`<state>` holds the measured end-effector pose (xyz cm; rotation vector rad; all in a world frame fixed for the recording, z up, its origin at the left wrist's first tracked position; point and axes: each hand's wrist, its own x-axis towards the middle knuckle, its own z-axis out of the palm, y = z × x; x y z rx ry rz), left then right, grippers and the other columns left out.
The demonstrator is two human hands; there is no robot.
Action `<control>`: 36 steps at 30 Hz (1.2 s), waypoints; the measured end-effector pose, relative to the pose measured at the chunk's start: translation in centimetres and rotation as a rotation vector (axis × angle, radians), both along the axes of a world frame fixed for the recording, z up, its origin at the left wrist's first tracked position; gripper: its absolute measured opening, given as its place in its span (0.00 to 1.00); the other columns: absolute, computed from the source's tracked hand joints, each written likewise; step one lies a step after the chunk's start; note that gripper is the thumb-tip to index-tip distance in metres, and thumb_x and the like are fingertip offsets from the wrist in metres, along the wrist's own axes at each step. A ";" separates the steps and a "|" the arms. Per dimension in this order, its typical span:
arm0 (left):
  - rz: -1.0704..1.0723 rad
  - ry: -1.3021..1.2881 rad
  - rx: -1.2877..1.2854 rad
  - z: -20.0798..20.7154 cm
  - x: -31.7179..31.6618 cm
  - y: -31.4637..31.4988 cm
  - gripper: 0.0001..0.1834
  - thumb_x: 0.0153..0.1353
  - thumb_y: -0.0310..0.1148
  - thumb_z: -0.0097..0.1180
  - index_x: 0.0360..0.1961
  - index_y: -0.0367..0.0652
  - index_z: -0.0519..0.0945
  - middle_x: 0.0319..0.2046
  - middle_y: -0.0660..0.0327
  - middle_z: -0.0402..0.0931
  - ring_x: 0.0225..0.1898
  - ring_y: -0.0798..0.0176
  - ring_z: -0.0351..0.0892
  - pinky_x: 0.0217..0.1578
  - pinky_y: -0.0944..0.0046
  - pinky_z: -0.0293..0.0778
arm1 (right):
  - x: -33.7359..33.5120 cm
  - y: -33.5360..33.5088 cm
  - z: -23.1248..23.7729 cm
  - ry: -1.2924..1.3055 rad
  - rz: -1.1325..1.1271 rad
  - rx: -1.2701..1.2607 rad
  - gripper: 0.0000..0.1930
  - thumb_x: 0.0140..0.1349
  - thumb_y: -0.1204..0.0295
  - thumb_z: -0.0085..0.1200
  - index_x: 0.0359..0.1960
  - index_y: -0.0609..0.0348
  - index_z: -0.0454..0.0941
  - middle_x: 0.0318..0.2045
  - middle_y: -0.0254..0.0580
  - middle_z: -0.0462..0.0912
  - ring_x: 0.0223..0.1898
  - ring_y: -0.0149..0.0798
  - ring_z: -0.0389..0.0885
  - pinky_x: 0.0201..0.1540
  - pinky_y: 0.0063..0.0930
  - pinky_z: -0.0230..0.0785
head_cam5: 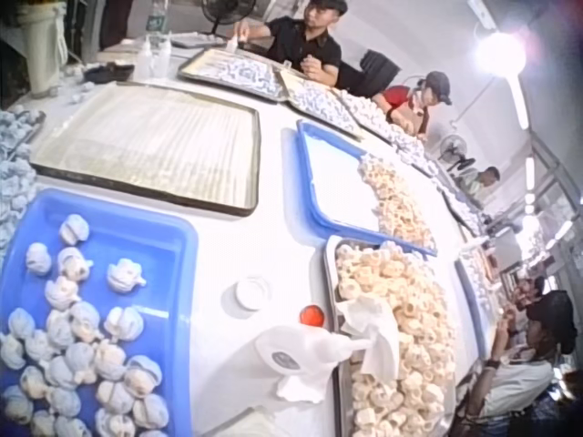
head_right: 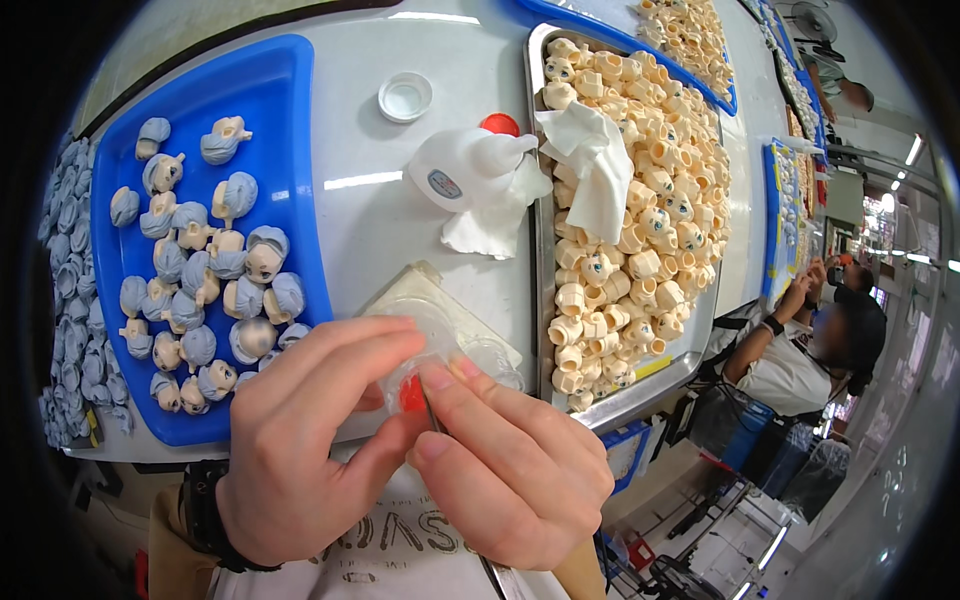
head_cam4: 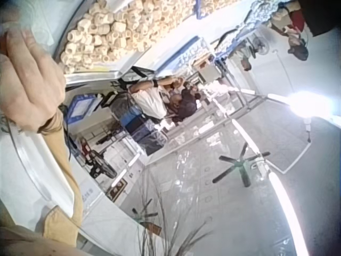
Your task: The person uses a small tool to apply red paint to the lips of small doll heads. They then pick up a doll head and a grey hairpiece, apply glue to the hairpiece, and attach it to the head. The person repeats this process for multiple doll heads, placing the finished units on a blue tray.
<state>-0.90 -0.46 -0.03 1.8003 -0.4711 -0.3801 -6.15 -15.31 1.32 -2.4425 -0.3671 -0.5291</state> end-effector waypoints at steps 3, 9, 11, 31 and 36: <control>-0.032 0.033 0.002 0.0 -0.3 0.0 0.20 0.43 0.19 0.65 0.41 0.34 0.77 0.41 0.50 0.76 0.30 0.58 0.78 0.27 0.67 0.77 | -0.2 -0.5 0.3 0.001 -0.033 0.029 0.12 0.48 0.78 0.61 0.35 0.63 0.72 0.32 0.57 0.82 0.29 0.47 0.83 0.28 0.26 0.77; 0.025 -0.005 0.011 -0.2 0.0 0.2 0.20 0.43 0.20 0.67 0.40 0.34 0.78 0.40 0.51 0.77 0.29 0.60 0.78 0.27 0.67 0.78 | -1.7 -2.0 4.3 0.323 0.039 -0.072 0.10 0.64 0.79 0.44 0.46 0.67 0.62 0.42 0.69 0.76 0.35 0.49 0.81 0.36 0.28 0.74; 0.014 -0.019 0.019 0.1 0.3 0.0 0.21 0.42 0.19 0.67 0.41 0.33 0.77 0.41 0.51 0.76 0.29 0.61 0.77 0.27 0.67 0.78 | -1.7 -2.1 3.2 0.230 0.027 -0.004 0.11 0.64 0.76 0.45 0.45 0.67 0.61 0.39 0.67 0.78 0.39 0.53 0.80 0.42 0.34 0.73; 0.007 0.022 0.016 -0.4 -0.3 0.0 0.23 0.46 0.16 0.62 0.47 0.29 0.75 0.46 0.47 0.74 0.26 0.64 0.77 0.26 0.69 0.77 | 0.5 0.0 1.8 0.380 -0.074 0.245 0.10 0.59 0.85 0.46 0.41 0.70 0.62 0.35 0.65 0.79 0.38 0.48 0.82 0.45 0.34 0.74; -0.014 0.025 -0.016 -0.4 0.0 -0.1 0.22 0.46 0.15 0.61 0.46 0.29 0.75 0.46 0.46 0.74 0.26 0.64 0.78 0.26 0.70 0.77 | 1.1 0.2 2.5 0.439 -0.099 0.123 0.09 0.56 0.88 0.49 0.38 0.69 0.67 0.35 0.59 0.80 0.38 0.44 0.82 0.44 0.30 0.74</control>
